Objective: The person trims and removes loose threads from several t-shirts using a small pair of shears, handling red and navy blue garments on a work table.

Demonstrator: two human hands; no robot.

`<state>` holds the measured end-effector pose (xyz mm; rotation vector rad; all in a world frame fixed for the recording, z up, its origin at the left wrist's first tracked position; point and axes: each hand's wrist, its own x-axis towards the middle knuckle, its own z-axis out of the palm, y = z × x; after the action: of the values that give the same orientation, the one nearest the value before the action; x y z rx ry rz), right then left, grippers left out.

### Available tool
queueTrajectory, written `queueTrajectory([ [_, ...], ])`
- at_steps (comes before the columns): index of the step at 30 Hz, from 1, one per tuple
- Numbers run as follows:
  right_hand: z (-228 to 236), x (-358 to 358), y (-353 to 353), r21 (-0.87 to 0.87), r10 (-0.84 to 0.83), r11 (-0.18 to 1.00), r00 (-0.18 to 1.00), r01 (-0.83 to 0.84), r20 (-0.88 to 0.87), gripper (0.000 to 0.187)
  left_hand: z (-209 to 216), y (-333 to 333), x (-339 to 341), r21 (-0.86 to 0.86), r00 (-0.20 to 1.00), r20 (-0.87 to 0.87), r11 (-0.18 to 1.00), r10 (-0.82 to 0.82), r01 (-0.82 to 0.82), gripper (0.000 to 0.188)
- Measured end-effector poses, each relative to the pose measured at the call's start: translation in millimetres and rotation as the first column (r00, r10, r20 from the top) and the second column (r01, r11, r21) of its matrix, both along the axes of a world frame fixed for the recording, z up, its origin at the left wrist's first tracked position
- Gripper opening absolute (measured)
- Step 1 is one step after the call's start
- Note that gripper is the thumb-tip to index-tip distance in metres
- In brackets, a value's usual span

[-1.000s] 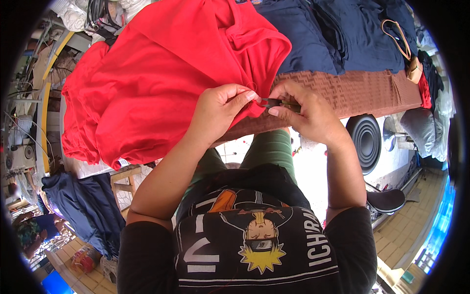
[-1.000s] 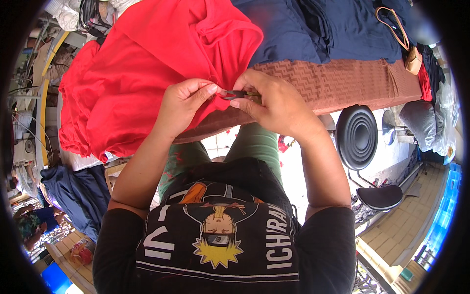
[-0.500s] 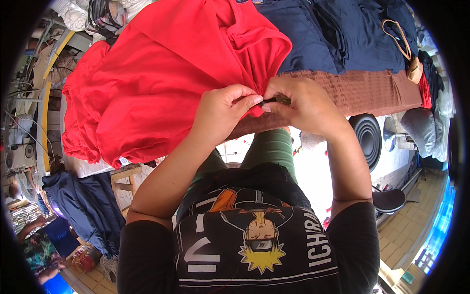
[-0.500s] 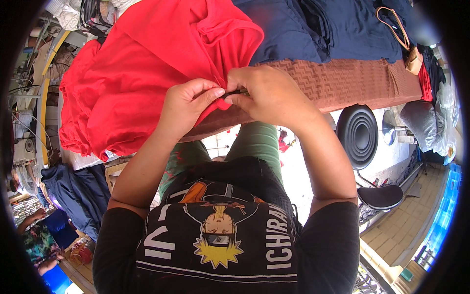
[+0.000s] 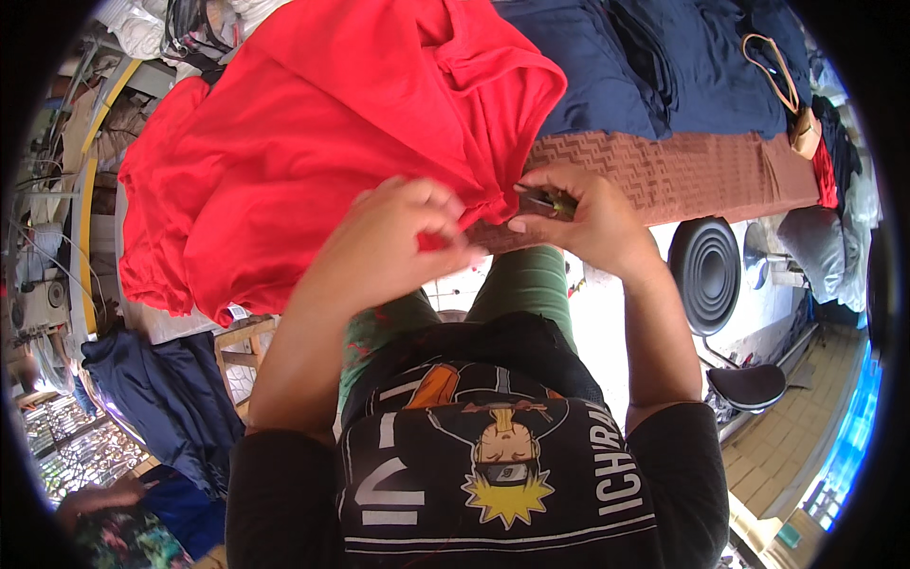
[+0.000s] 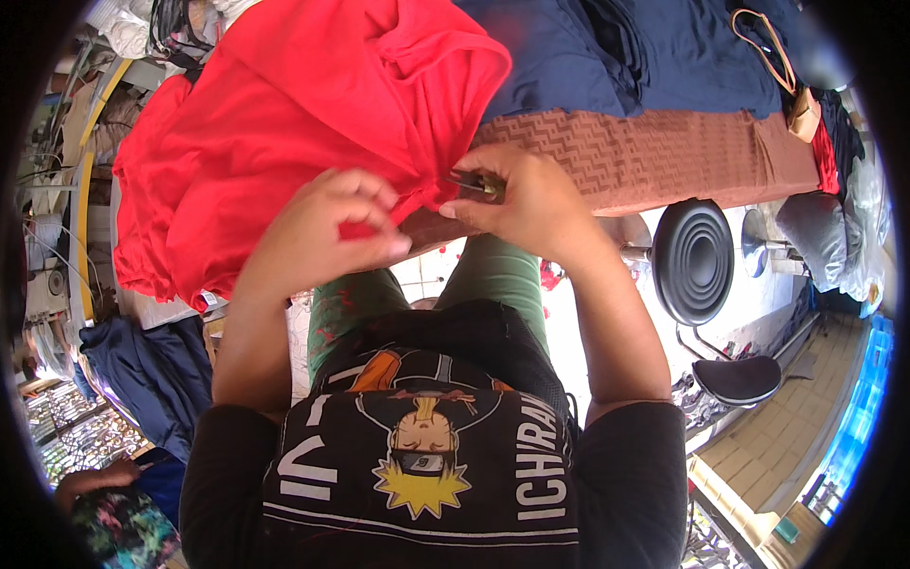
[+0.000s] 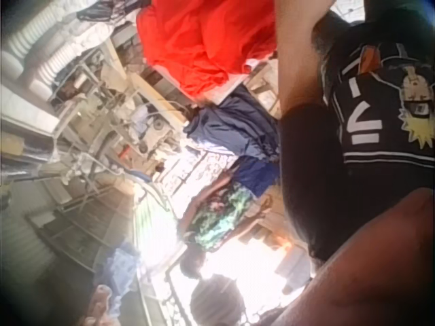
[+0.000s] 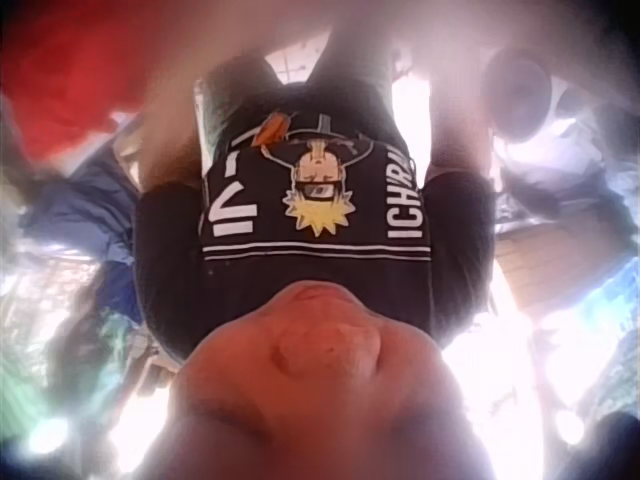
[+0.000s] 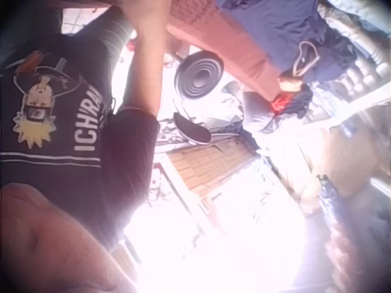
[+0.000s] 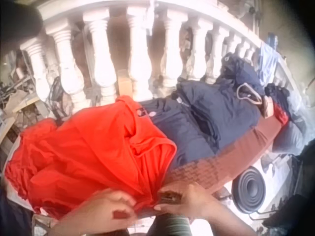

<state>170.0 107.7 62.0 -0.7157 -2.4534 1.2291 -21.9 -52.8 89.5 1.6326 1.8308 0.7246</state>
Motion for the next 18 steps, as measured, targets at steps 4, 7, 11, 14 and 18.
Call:
queueTrajectory([
  [4, -28, -4, -10, -0.21, -0.013, 0.978, 0.997, -0.005, -0.082, 0.029, 4, -8, -1, -0.009, 0.987, -0.156, 1.0, -0.026, 0.025, 0.034],
  [7, -30, -10, -14, -0.341, -0.035, 0.94, 0.996, 0.006, -0.081, 0.023, -23, 7, 18, 0.316, 0.976, -0.093, 0.936, 0.195, -0.157, 0.035],
  [11, -28, -12, -18, -0.372, -0.047, 0.928, 0.979, -0.031, -0.199, 0.016, -49, 18, 25, 0.378, 0.96, -0.068, 0.898, 0.271, -0.227, 0.028],
  [14, -26, -11, -19, -0.385, -0.06, 0.923, 0.985, -0.007, -0.161, 0.015, -50, 20, 25, 0.308, 0.962, -0.032, 0.919, 0.27, -0.248, 0.022],
  [18, -27, -10, -17, -0.357, -0.047, 0.934, 0.987, -0.012, -0.156, 0.015, -50, 20, 23, 0.295, 0.963, 0.085, 0.917, 0.255, -0.269, 0.015],
])
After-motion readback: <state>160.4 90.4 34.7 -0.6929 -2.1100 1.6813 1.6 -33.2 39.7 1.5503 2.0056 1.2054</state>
